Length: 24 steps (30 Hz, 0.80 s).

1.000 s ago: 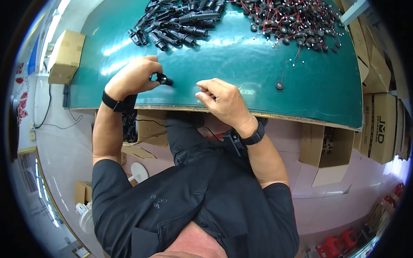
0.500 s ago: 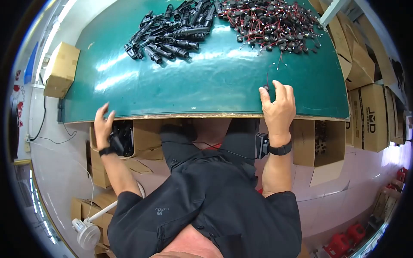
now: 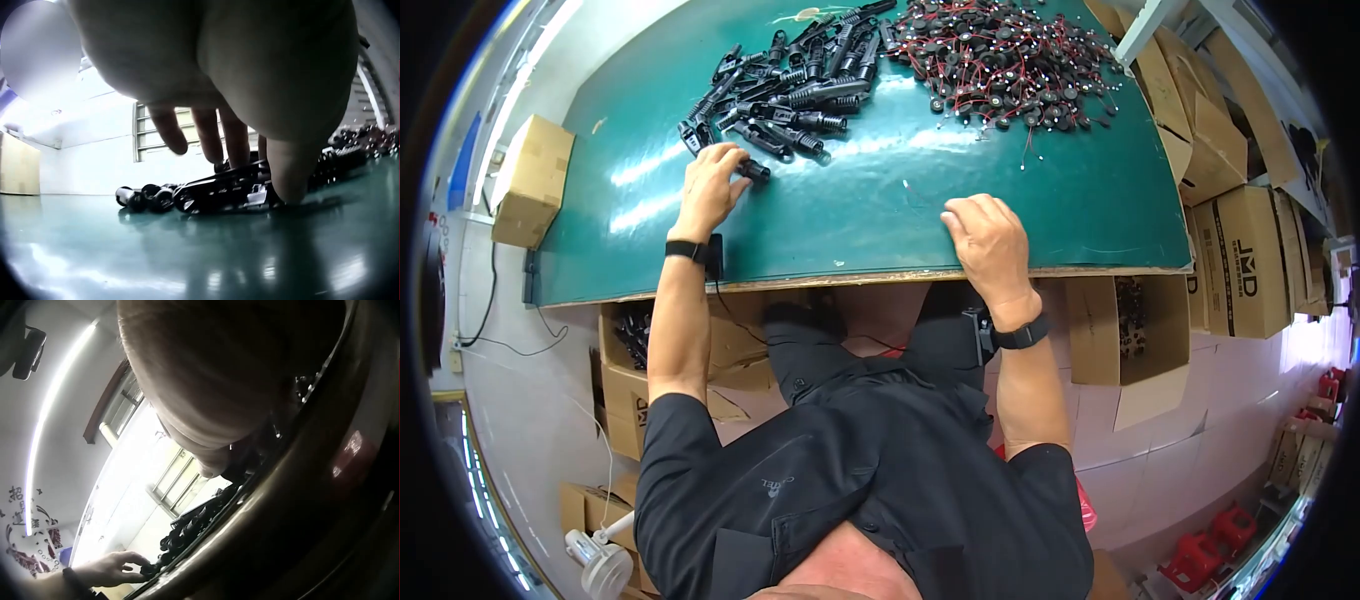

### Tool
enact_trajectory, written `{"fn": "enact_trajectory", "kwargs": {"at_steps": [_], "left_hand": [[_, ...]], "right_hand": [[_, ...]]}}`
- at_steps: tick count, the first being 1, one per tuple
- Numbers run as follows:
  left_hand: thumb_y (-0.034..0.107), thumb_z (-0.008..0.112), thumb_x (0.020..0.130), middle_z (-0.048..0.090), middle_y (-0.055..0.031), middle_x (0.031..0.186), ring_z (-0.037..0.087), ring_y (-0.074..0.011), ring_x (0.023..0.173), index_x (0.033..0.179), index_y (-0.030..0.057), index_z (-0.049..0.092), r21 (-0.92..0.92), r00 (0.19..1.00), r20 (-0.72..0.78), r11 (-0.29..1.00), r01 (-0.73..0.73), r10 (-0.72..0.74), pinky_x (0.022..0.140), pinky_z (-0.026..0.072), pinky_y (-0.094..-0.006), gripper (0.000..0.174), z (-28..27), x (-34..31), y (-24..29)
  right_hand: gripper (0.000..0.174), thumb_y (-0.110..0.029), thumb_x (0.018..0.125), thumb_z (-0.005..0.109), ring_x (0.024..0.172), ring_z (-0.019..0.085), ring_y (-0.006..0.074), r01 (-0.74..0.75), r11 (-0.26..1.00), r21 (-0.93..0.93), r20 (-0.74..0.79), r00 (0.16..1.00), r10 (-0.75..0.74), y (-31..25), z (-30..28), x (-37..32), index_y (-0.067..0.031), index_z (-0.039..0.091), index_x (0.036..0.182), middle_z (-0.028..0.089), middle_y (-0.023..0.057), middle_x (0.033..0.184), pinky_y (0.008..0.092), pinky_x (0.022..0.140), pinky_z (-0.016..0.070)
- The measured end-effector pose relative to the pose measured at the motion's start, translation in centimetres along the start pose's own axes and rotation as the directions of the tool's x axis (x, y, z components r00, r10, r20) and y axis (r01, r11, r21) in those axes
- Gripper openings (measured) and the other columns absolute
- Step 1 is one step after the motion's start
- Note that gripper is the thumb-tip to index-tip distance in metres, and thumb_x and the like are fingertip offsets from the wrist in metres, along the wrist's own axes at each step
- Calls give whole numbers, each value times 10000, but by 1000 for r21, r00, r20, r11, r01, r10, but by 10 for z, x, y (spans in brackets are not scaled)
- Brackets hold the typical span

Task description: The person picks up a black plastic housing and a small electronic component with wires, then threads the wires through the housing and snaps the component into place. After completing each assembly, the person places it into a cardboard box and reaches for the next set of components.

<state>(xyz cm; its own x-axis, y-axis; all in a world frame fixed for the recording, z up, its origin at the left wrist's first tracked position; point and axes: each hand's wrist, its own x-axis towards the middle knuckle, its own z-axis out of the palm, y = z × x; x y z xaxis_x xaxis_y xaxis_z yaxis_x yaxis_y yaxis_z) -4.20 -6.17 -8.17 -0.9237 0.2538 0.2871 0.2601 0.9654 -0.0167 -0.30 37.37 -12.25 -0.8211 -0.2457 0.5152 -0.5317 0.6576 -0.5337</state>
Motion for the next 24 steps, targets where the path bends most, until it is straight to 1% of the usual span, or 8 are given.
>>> {"fn": "enact_trajectory", "kwargs": {"at_steps": [5,7,9,11,15,20,22,24], "left_hand": [[156,818,881,711,-149,1193,668,-377,1127,1317,85,695,-317,982,182,948,17,43,956,541,-465,458,-10,-28,41],[175,805,910,713,-160,1156,671,-377,1109,1335,74,688,-463,965,258,883,75,53,964,537,-454,452,-9,-33,49],[171,797,921,709,-164,1163,667,-379,1113,1345,66,683,-490,978,208,867,87,19,971,534,-449,452,1,-40,49],[162,781,942,702,-172,1178,661,-383,1120,1367,50,672,-531,993,109,841,103,-53,984,528,-439,453,7,-43,49],[131,775,936,691,-190,1202,652,-385,1130,1380,27,661,-548,995,-33,834,60,-93,994,522,-435,470,10,-51,59],[92,779,920,683,-193,1209,646,-386,1142,1379,21,660,-443,997,-23,895,50,-67,1007,516,-434,479,2,-57,55],[81,771,925,682,-184,1221,660,-388,1135,1382,31,660,-405,991,73,905,131,-111,1007,525,-427,472,-4,-59,56],[76,767,928,682,-179,1227,668,-389,1132,1383,35,660,-380,984,119,910,166,-130,1007,529,-424,470,-7,-58,58]], "right_hand": [[119,-101,931,781,902,700,327,-72,959,273,171,985,25,-9,29,19,-62,750,1039,711,112,1029,430,764,561],[124,-103,929,783,913,701,326,-54,974,219,117,993,29,-8,36,22,-62,750,1042,709,110,1030,431,771,562],[134,-107,926,787,933,703,323,-14,992,122,5,1000,14,-9,39,22,-62,751,1046,705,107,1031,432,786,564],[140,-110,922,792,938,702,323,-9,996,90,-1,1000,9,-15,35,22,-61,751,1046,704,104,1034,431,792,565],[164,-121,910,807,950,696,328,0,1000,3,9,1000,0,-17,32,20,-58,752,1052,702,100,1044,430,814,567],[211,-114,902,814,912,688,303,34,998,-44,52,998,-31,-8,37,20,-55,758,1097,697,96,1050,406,803,571],[225,-105,902,812,890,687,285,39,998,-40,52,998,-37,-11,36,21,-54,759,1114,695,94,1048,393,788,572],[235,-76,921,796,871,685,226,-119,983,141,111,988,104,-12,31,21,-49,759,1151,691,77,1058,356,756,571]]}}
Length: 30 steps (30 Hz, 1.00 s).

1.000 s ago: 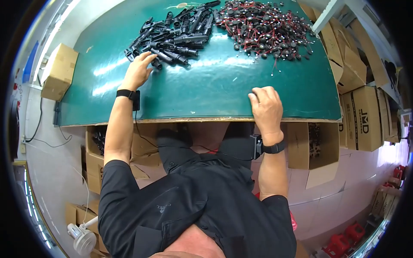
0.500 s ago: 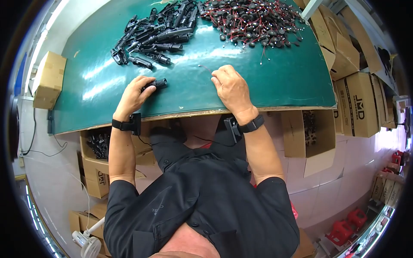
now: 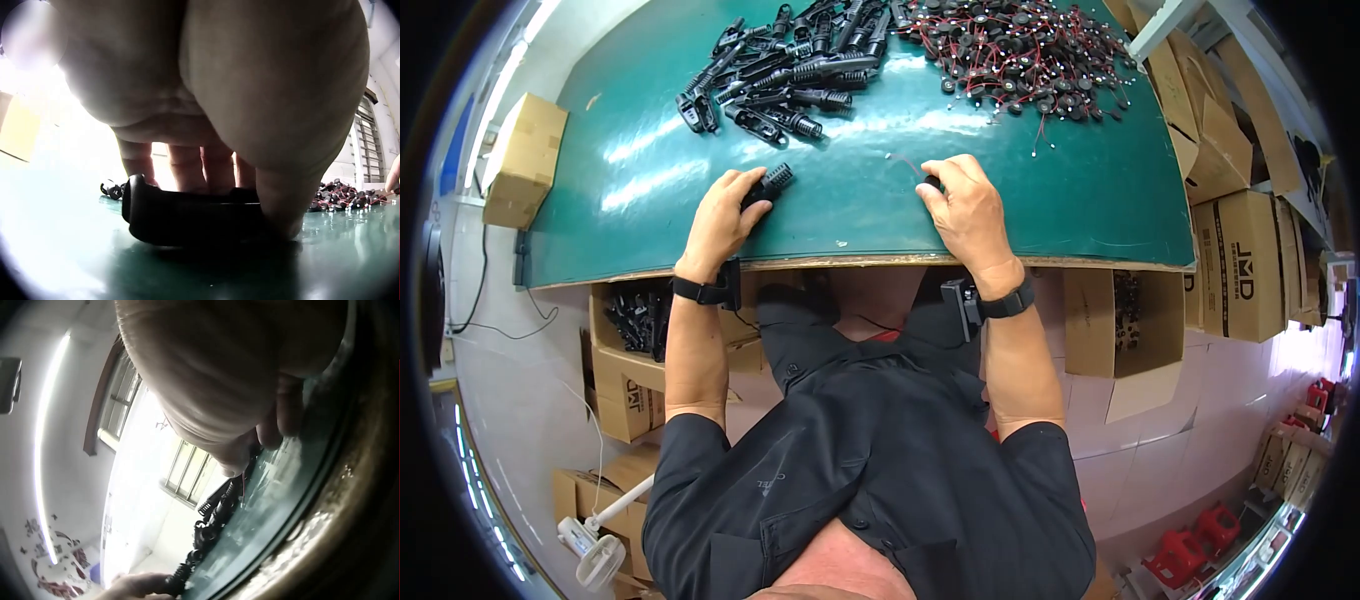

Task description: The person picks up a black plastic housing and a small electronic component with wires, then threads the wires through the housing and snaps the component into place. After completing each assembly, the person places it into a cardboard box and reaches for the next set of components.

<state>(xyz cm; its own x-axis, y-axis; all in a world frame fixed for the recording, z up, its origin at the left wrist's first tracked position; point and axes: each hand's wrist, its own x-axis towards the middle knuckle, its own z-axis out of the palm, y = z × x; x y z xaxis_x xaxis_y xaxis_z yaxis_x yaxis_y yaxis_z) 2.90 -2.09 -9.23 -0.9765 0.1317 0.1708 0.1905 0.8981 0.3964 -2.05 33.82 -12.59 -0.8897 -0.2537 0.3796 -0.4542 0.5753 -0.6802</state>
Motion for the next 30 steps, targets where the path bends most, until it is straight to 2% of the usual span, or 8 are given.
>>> {"fn": "enact_trajectory", "kwargs": {"at_steps": [1,4,5,7,13,19,21,30], "left_hand": [[63,765,925,681,-176,1226,669,-380,1126,1384,36,659,-13,1000,0,1000,6,-6,1005,529,-417,471,-1,-4,3],[38,762,920,679,-171,1224,672,-363,1113,1384,37,658,-39,1000,9,999,18,-18,1000,529,-404,476,-1,-17,15],[31,756,926,678,-159,1226,670,-340,1116,1385,37,658,-139,1000,-20,990,9,-12,1005,524,-390,469,-1,-20,21],[17,745,937,675,-135,1230,666,-296,1120,1386,39,659,-333,997,-78,943,-9,-17,1017,514,-362,457,0,-30,31],[-18,755,921,673,-156,1255,654,-313,1170,1385,22,651,-438,981,-182,899,-18,-69,1041,507,-378,477,29,-50,32],[-36,753,913,664,-165,1290,645,-316,1193,1387,28,643,-442,944,-327,891,-101,-55,1061,503,-396,491,51,-58,28],[-39,754,913,664,-163,1294,644,-312,1196,1385,27,641,-450,941,-334,886,-107,-55,1065,501,-395,490,55,-59,26],[-58,747,935,647,-138,1346,633,-263,1228,1388,23,630,-580,921,-371,805,-128,-120,1089,495,-375,474,66,-65,19]], "right_hand": [[241,-62,931,788,861,685,196,-76,992,96,29,997,74,-2,-1,0,-46,758,1170,689,69,1063,337,740,571],[240,-29,946,771,877,679,156,-59,971,233,33,998,52,-4,2,-4,-36,756,1185,682,61,1088,299,744,579],[241,-12,953,762,884,676,136,-49,954,297,34,999,41,-4,3,-5,-30,754,1193,678,57,1100,280,746,583],[239,-3,954,760,903,682,140,-65,930,363,53,997,49,-11,6,-6,-27,753,1192,676,61,1113,279,764,593],[277,46,927,760,942,699,150,-48,826,561,95,995,-7,-41,12,-5,-17,751,1197,673,85,1147,276,819,629],[322,78,872,769,881,703,186,118,867,485,-7,991,-131,-63,14,-8,-29,753,1175,680,95,1110,298,738,610],[346,92,840,772,842,701,215,242,899,366,-56,970,-238,-64,13,-9,-38,753,1161,681,103,1080,312,698,592],[369,65,766,794,788,677,253,407,872,271,-157,913,-377,-88,8,-18,-3,734,1123,653,122,1002,342,664,577]]}}
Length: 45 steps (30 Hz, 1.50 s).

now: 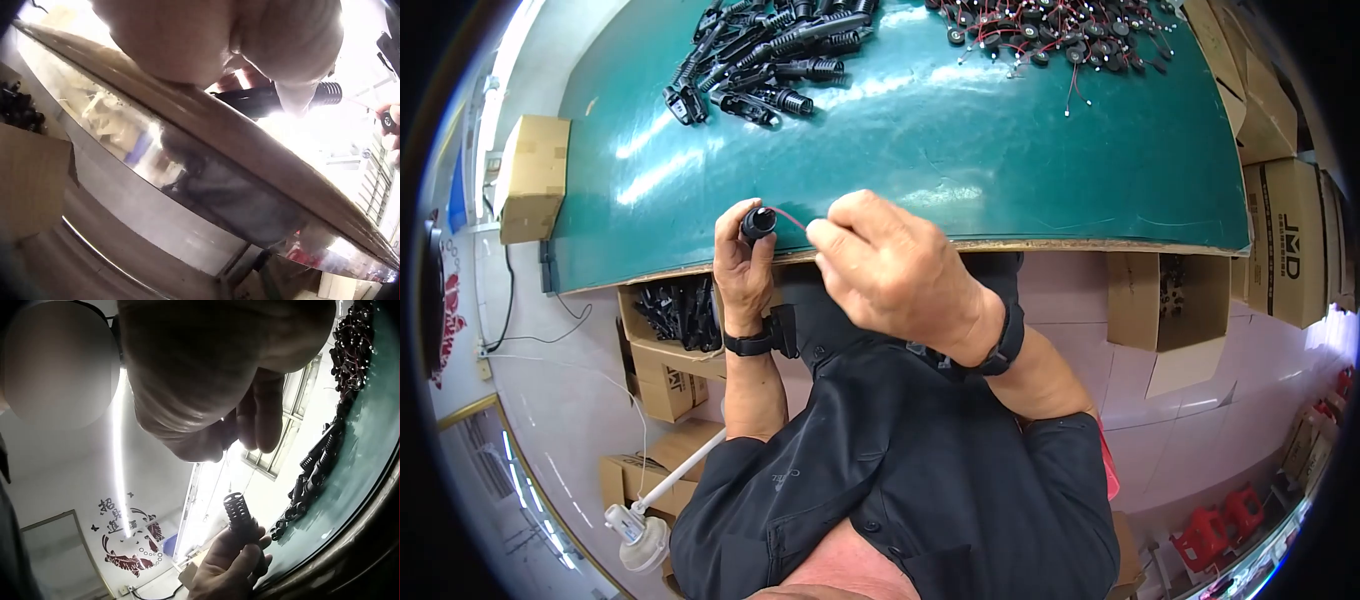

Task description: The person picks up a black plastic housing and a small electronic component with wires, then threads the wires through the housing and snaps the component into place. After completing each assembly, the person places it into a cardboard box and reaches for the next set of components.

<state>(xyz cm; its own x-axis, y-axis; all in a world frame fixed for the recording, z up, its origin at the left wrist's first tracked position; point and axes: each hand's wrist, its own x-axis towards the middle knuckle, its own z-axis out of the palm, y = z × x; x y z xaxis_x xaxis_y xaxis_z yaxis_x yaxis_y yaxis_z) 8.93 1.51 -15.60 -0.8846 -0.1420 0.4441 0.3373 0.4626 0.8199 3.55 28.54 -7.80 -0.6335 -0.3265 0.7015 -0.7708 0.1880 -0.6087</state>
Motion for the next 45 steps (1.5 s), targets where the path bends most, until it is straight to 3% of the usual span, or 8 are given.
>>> {"fn": "enact_trajectory", "kwargs": {"at_steps": [6,9,32,38,42,45], "left_hand": [[-14,727,1013,595,-128,1443,609,-193,1251,1441,23,574,-52,999,8,998,-47,47,1089,498,-337,456,-1,-2,-6],[-75,764,946,632,-135,1387,618,-247,1280,1415,34,604,-51,999,-36,998,-36,34,1116,487,-369,508,1,-3,-4],[-67,783,920,667,-150,1354,636,-286,1290,1348,30,662,51,998,0,997,-62,62,1126,501,-405,455,0,-2,-3],[-63,789,908,677,-144,1336,646,-288,1272,1333,24,680,53,998,2,996,-68,68,1110,513,-404,448,2,0,0],[-67,806,869,688,-147,1314,658,-298,1246,1331,21,694,159,992,63,980,-121,112,1090,522,-400,484,-1,3,7],[-76,817,827,696,-155,1293,674,-311,1205,1339,21,697,205,988,143,975,-88,59,1060,536,-396,535,-2,6,17]], "right_hand": [[378,50,745,792,784,677,252,27,1000,-12,65,998,-27,-10,5,-3,31,714,1114,638,121,997,348,668,587],[380,46,745,789,787,680,253,21,999,-29,85,996,-19,-10,9,-3,38,705,1115,633,122,998,347,673,591],[264,10,785,773,771,670,244,-26,998,-58,204,978,37,-8,22,-2,24,674,1029,547,95,914,344,665,579],[286,19,795,784,784,680,265,-82,996,19,185,980,77,-5,20,2,10,690,1065,597,109,964,355,677,585],[296,34,818,795,804,696,272,-154,980,127,157,979,134,7,23,2,-8,711,1099,641,122,1030,358,697,594],[291,41,843,799,819,707,252,-210,959,192,149,972,183,18,29,-1,-15,726,1119,663,122,1070,347,708,598]]}}
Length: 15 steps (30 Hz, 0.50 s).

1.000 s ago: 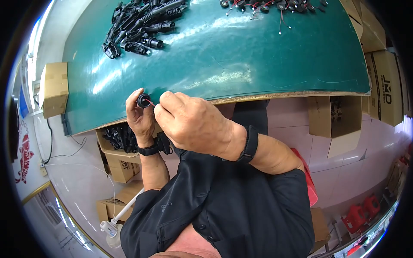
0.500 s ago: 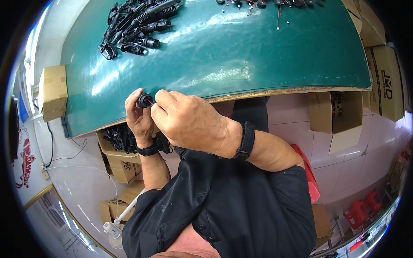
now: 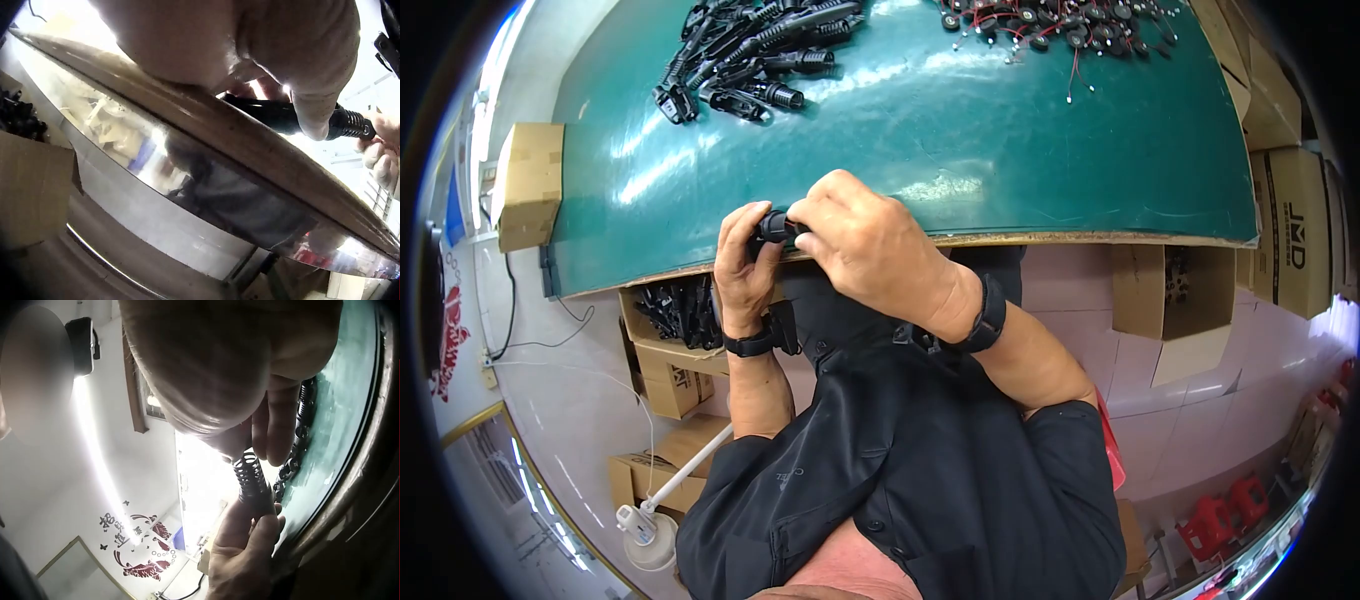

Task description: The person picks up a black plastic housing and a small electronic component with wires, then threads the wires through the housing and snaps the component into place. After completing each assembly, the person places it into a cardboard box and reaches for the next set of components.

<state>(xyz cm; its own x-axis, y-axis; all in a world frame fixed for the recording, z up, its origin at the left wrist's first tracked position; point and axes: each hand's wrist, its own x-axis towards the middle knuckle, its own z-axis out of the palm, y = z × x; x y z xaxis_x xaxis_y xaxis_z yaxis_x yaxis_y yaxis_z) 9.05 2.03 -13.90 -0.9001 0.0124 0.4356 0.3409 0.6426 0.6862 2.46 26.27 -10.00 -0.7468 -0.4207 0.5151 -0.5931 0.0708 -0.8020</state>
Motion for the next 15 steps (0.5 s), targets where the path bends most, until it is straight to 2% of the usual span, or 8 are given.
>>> {"fn": "enact_trajectory", "kwargs": {"at_steps": [2,3,6,7,10,15], "left_hand": [[-78,819,819,701,-157,1285,679,-313,1191,1342,24,696,-9,1000,3,1000,9,-9,1049,541,-397,547,-1,2,3],[-80,821,811,707,-158,1278,684,-315,1177,1345,27,696,-18,1000,19,1000,19,-19,1038,546,-398,559,-1,3,5],[-76,828,802,720,-158,1260,693,-317,1157,1342,30,698,-45,999,27,998,36,-35,1018,553,-399,566,-1,4,7],[-71,833,801,727,-157,1251,697,-317,1149,1337,31,700,-62,999,34,997,41,-39,1009,556,-398,562,-1,5,8],[-60,843,798,739,-152,1234,702,-316,1139,1326,34,704,-89,999,34,995,39,-36,996,560,-395,554,-1,5,6],[-42,857,792,753,-142,1211,706,-317,1123,1301,42,713,-112,999,50,993,26,-21,979,562,-395,536,-2,5,4]], "right_hand": [[274,43,875,800,835,716,213,-70,995,66,-17,997,71,7,2,-1,-17,739,1136,677,114,1099,324,714,600],[274,43,875,800,835,716,213,-61,996,64,-7,998,61,10,3,-2,-17,739,1136,677,114,1099,324,714,600],[239,28,919,796,864,703,139,-200,966,165,36,980,197,17,3,-5,7,742,1150,684,82,1108,278,736,601],[239,28,919,796,864,703,139,-194,968,162,46,981,189,18,4,-5,7,742,1150,684,82,1108,278,736,601],[229,2,941,803,898,693,109,-296,897,327,37,953,300,19,7,-6,20,744,1162,683,60,1106,246,768,602],[237,-4,935,816,914,697,111,-314,899,307,49,948,314,21,6,-6,25,744,1159,688,59,1102,245,793,610]]}}
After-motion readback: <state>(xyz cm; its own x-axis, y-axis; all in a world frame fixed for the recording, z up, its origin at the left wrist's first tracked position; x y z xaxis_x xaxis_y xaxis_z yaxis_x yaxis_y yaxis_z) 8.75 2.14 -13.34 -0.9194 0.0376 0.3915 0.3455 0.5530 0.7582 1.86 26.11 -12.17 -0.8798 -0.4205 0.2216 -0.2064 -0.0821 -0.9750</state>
